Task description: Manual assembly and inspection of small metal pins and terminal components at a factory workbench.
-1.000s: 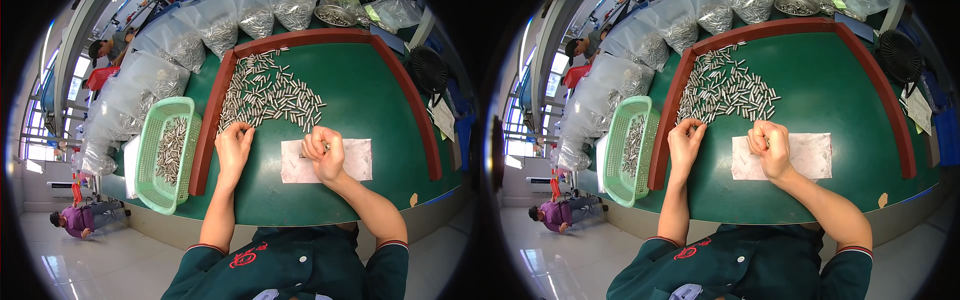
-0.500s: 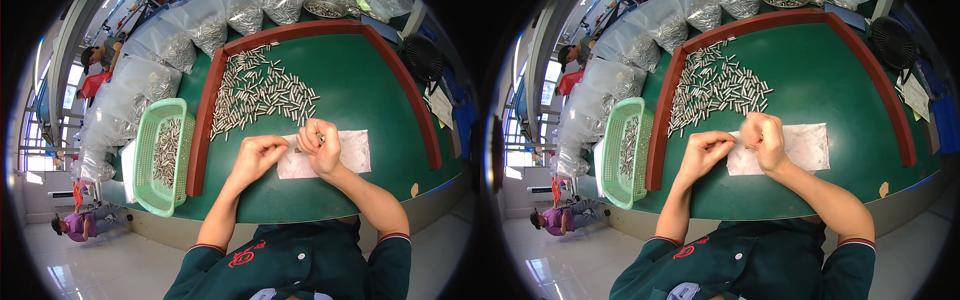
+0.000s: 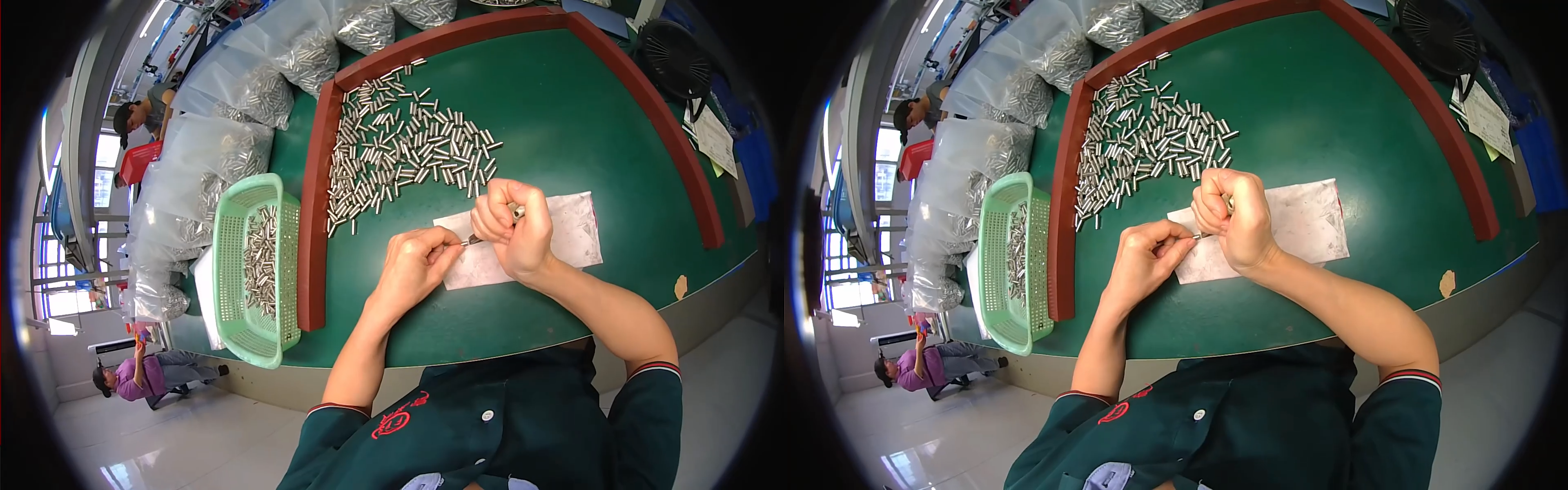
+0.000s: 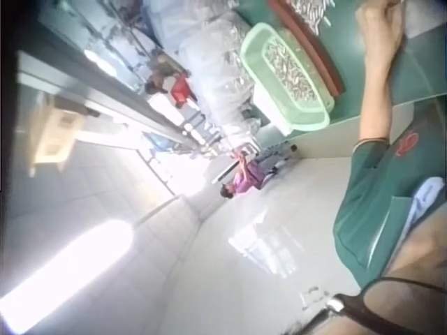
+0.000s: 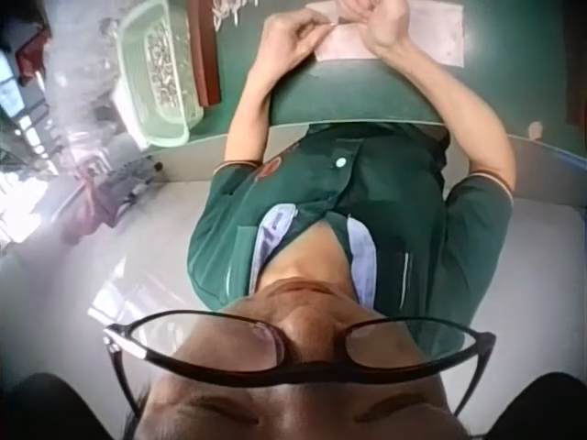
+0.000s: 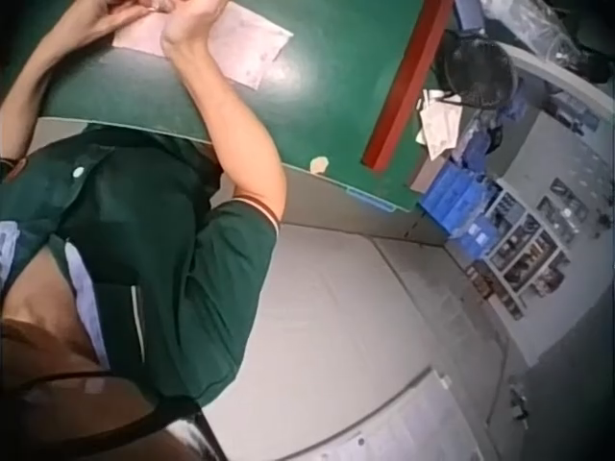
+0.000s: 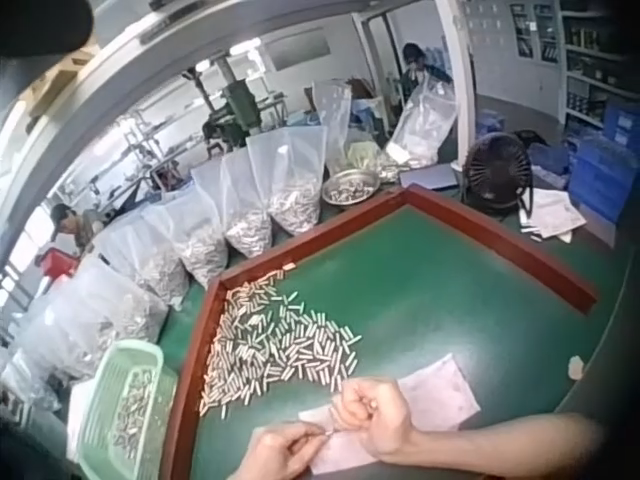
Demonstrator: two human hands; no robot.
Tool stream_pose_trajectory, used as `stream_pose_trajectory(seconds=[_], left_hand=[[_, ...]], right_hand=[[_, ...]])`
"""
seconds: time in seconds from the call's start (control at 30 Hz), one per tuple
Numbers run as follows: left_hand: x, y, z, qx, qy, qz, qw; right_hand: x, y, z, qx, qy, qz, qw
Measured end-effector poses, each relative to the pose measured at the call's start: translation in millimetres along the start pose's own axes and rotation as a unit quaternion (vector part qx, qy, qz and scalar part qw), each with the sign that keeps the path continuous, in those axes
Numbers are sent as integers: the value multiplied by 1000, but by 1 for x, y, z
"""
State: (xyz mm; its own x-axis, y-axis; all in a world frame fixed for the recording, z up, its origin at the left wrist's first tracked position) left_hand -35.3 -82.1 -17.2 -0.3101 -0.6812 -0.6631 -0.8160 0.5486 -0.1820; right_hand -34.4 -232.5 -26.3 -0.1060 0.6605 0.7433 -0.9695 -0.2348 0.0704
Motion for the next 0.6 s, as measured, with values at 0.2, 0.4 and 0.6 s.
stream_pose_trajectory(seconds=[0.2,0.4,0.6], left_hand=[[-1,-1,-1,-31,-9,10,999],[-1,-1,-1,-43,-6,14,999],[0,0,0,-48,1,12,999]], right_hand=[[1,2,-2,-15,-44,2,999],[1,3,-2,-20,-45,-1,999],[4,5,-3,-23,-6,3,1000]])
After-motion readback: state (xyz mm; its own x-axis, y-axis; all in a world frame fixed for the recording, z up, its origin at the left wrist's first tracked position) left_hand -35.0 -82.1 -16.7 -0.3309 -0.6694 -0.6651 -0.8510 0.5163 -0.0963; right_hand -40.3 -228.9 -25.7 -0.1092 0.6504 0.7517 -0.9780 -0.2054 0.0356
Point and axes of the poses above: each hand's wrist, its own y-axis away from the middle knuckle, its own x-axis out of the palm, z = x × y, the point moved 1 cm from there along -y, towards the middle knuckle, and after that the axes turned 9 degrees about x, right-handed, at the moved point
